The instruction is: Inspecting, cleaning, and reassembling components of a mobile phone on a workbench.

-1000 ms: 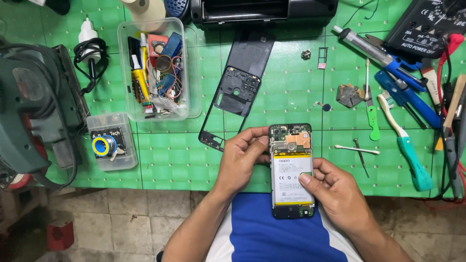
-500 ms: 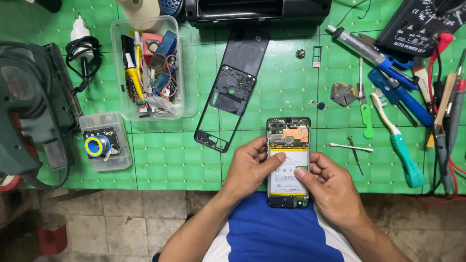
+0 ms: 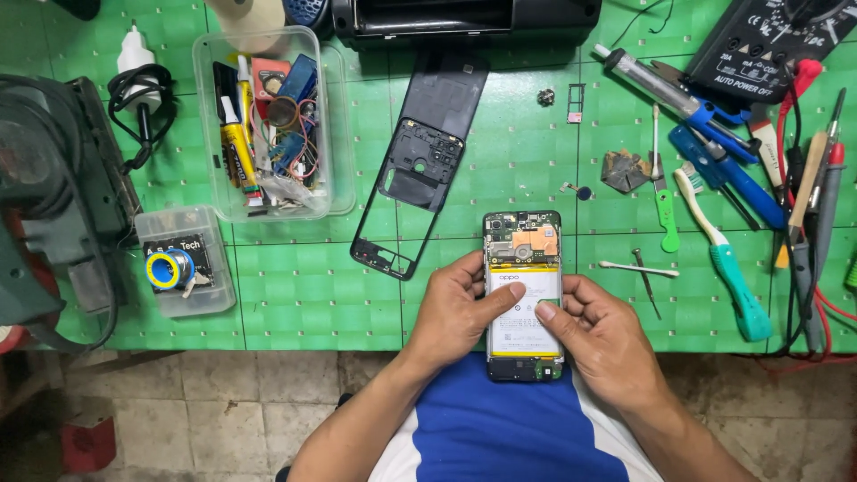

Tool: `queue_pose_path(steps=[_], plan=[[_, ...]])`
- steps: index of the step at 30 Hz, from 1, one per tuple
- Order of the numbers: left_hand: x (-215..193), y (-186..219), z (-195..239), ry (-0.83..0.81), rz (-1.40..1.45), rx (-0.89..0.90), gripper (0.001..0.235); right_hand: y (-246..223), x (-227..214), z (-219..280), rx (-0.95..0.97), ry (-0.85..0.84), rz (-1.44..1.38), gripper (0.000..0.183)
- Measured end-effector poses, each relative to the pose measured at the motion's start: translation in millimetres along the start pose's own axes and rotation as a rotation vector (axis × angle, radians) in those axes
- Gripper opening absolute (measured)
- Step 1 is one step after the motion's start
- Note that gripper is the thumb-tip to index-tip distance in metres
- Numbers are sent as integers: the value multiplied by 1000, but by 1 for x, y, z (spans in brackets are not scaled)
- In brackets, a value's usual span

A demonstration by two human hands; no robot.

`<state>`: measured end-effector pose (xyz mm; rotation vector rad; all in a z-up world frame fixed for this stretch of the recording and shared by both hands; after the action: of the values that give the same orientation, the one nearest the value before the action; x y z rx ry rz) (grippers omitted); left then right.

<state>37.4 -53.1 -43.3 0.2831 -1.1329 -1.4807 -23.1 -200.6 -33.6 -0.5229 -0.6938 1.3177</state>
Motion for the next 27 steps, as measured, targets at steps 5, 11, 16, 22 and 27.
queue_pose_path(steps=[5, 11, 16, 22, 27], plan=[[-2, -2, -1, 1, 4, 2, 36, -3, 2, 0, -14, -1, -6, 33], [-3, -4, -1, -3, 14, 12, 35, -4, 3, -1, -44, -16, 0, 33], [-4, -1, -1, -10, 0, 42, 33, -3, 2, -3, -35, -3, 38, 34], [-2, 2, 2, -47, -32, 39, 35, -5, 3, -4, -64, -16, 20, 36], [2, -3, 1, -117, 32, 50, 38, -3, 1, -6, -87, -13, 7, 35]])
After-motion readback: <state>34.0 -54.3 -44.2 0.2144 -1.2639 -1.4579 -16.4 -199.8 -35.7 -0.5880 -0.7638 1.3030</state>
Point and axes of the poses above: each hand's wrist, its own z-axis away from the middle knuckle, its own x-axis out of the palm, y = z × x, the point moved 9 cm from there along -z, towards the middle knuckle, and after that the axes turned 7 degrees about -y, right-handed, at the moved point
